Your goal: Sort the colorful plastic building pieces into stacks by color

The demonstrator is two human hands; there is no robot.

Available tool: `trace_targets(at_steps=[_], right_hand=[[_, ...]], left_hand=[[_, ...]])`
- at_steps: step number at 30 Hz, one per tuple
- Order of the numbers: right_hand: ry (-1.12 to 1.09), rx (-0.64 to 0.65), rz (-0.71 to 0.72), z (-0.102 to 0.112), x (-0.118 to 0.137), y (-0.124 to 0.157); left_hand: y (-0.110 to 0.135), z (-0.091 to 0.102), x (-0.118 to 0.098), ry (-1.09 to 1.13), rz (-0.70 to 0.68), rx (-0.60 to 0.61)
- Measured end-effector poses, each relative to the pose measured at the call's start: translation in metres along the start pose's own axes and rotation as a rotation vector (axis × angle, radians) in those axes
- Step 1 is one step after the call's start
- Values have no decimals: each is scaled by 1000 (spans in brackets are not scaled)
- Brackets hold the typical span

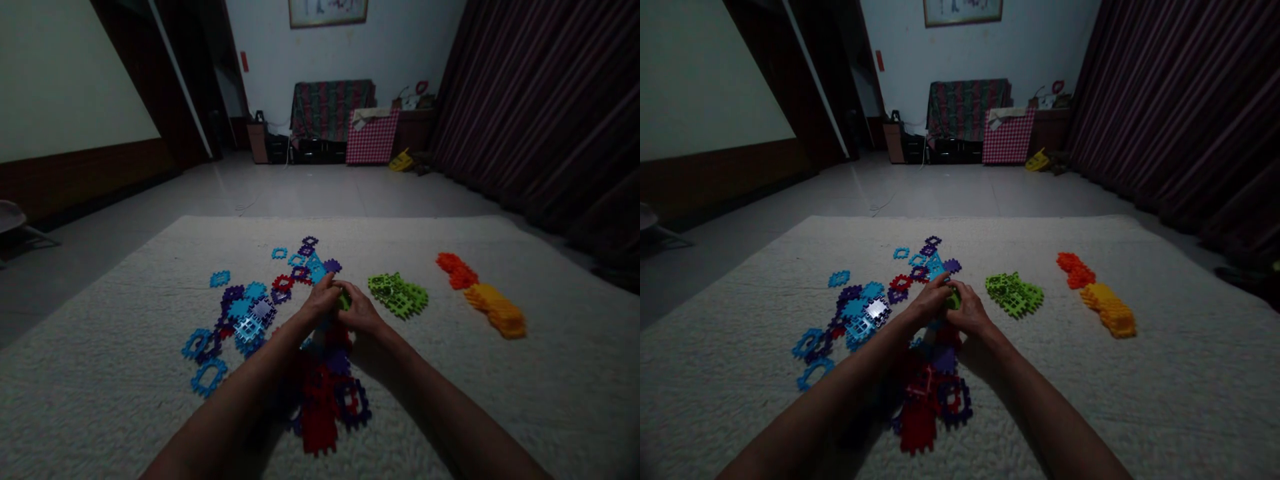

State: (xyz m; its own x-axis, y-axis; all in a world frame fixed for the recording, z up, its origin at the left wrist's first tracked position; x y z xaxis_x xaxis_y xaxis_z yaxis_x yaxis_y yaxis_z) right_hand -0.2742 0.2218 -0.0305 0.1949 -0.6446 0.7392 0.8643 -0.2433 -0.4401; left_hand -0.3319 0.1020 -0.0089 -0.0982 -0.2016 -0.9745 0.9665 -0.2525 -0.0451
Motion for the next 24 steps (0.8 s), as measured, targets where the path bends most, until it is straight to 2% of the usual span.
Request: trace_targets(at_steps=[2, 3, 6, 8, 11, 14, 16, 18, 20, 24], right_hand=[[93, -76, -12, 17, -8, 2], [154, -124, -13, 27, -14, 1], [344, -236, -28, 63, -38, -2], [443, -240, -51, 85, -55, -2], [534, -213, -35, 106, -77, 4], [593, -216, -52, 115, -91, 16], [619, -221, -99, 116, -96, 24], [634, -214, -129, 114, -99, 30], [638, -209, -124, 111, -100, 35], [628, -261, -79, 106, -102, 38]], left_hand=[[9, -6, -4, -35, 39, -38], [14, -8, -7, -76, 11, -55], [34, -16, -14, -251, -204, -18], [52, -20, -17, -374, -351, 99], [82, -23, -22, -553, -547, 379], [110, -15, -25, -710, -672, 629], [125, -6, -25, -775, -738, 717], [134, 5, -22, -802, -808, 739], [137, 15, -19, -810, -866, 712], [127, 36, -11, -848, -916, 634]])
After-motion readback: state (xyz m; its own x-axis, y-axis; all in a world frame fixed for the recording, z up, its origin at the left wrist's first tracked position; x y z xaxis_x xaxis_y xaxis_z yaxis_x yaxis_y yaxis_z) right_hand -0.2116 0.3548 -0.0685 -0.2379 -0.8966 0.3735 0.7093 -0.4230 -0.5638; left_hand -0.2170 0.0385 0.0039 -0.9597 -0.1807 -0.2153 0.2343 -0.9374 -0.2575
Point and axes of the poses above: each hand's wrist, its own y-axis away from the middle knuckle, its own z-axis out of the back of the hand, x = y × z, the point moved 1 cm from there along -y, towards the middle knuckle, and after that the axes turned 12 degrees about -x, right-handed, at the moved point
